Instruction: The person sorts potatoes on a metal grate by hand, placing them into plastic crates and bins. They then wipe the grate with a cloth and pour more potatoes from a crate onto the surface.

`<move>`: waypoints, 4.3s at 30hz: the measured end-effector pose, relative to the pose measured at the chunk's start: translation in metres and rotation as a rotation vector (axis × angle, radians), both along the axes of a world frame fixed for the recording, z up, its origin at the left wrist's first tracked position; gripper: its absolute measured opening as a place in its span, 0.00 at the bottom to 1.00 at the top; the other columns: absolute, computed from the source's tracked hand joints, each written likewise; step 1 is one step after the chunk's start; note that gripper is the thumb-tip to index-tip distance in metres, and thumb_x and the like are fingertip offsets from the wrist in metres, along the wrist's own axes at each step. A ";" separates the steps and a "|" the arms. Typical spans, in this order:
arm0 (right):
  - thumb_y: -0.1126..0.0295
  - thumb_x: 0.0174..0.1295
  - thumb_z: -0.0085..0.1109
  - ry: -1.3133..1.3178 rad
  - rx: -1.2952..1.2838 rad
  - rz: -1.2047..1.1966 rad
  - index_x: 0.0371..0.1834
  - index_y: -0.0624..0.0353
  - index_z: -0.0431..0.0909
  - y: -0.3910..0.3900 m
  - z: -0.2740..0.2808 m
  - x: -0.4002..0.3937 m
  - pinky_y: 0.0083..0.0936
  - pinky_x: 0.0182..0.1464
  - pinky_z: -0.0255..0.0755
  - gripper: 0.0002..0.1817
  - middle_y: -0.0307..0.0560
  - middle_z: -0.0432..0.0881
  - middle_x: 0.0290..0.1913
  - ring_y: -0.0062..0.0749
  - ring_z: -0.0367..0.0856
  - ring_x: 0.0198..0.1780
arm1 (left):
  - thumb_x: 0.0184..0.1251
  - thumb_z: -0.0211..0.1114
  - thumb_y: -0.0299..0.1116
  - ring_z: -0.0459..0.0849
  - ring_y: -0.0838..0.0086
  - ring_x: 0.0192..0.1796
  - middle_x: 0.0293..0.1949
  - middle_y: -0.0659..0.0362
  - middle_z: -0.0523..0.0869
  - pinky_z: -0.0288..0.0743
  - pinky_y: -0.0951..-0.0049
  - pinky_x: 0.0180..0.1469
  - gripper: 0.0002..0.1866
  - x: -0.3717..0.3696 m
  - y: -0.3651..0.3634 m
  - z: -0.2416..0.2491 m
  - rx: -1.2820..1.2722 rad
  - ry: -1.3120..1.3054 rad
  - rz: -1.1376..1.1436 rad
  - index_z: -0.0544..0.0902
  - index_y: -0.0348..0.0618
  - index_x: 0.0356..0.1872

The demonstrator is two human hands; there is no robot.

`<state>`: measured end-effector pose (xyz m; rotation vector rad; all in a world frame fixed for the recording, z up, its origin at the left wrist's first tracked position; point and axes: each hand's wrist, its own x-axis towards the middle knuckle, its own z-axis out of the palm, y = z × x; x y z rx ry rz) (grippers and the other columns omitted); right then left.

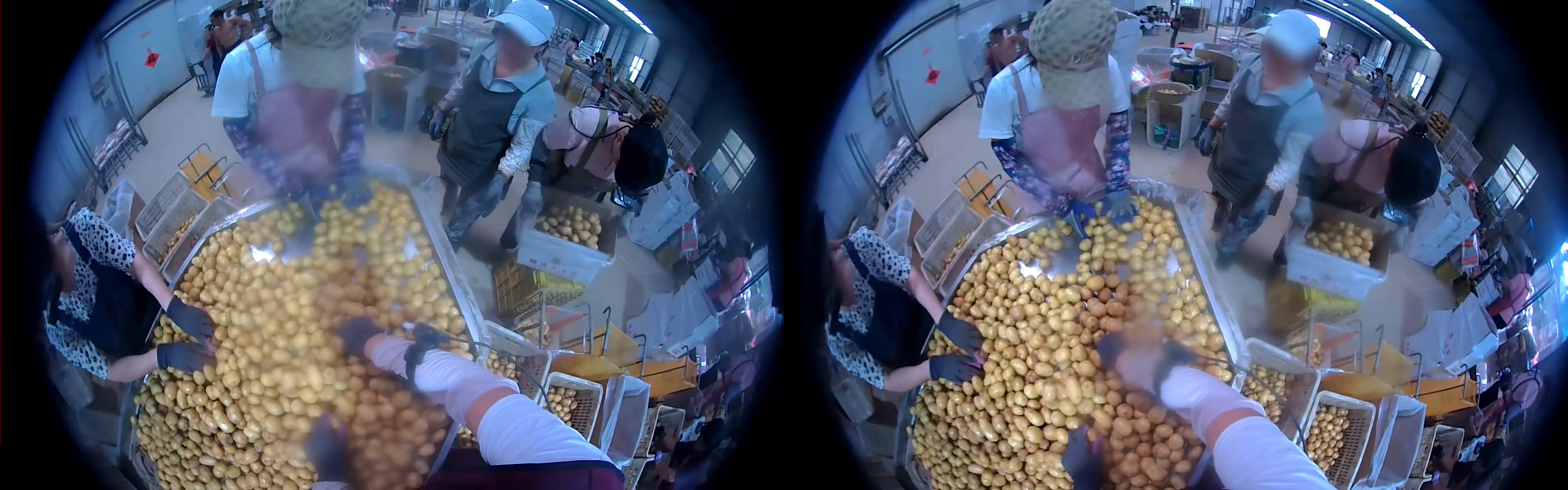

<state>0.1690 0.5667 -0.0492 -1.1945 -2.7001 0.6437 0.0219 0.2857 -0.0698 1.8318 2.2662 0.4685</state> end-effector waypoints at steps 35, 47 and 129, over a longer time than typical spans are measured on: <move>0.55 0.71 0.57 1.999 -0.955 -0.857 0.46 0.51 0.68 -0.395 0.004 0.467 0.33 0.40 0.73 0.14 0.42 0.75 0.38 0.34 0.75 0.37 | 0.69 0.68 0.48 0.69 0.42 0.69 0.67 0.43 0.73 0.65 0.43 0.67 0.32 0.092 0.013 0.047 0.551 -0.267 -0.091 0.74 0.49 0.71; 0.52 0.62 0.66 0.204 0.249 -0.156 0.65 0.54 0.75 -0.200 0.019 0.102 0.60 0.73 0.54 0.30 0.58 0.69 0.70 0.62 0.64 0.72 | 0.66 0.66 0.53 0.72 0.40 0.67 0.66 0.45 0.76 0.62 0.38 0.68 0.28 -0.021 0.088 -0.025 0.258 0.293 -0.016 0.79 0.56 0.65; 0.40 0.65 0.58 -0.006 0.513 -0.316 0.78 0.43 0.65 0.014 -0.082 0.082 0.74 0.70 0.50 0.40 0.66 0.59 0.78 0.76 0.57 0.74 | 0.61 0.70 0.48 0.63 0.31 0.70 0.69 0.51 0.72 0.54 0.29 0.71 0.32 0.013 -0.037 0.046 -0.013 0.042 0.197 0.76 0.50 0.66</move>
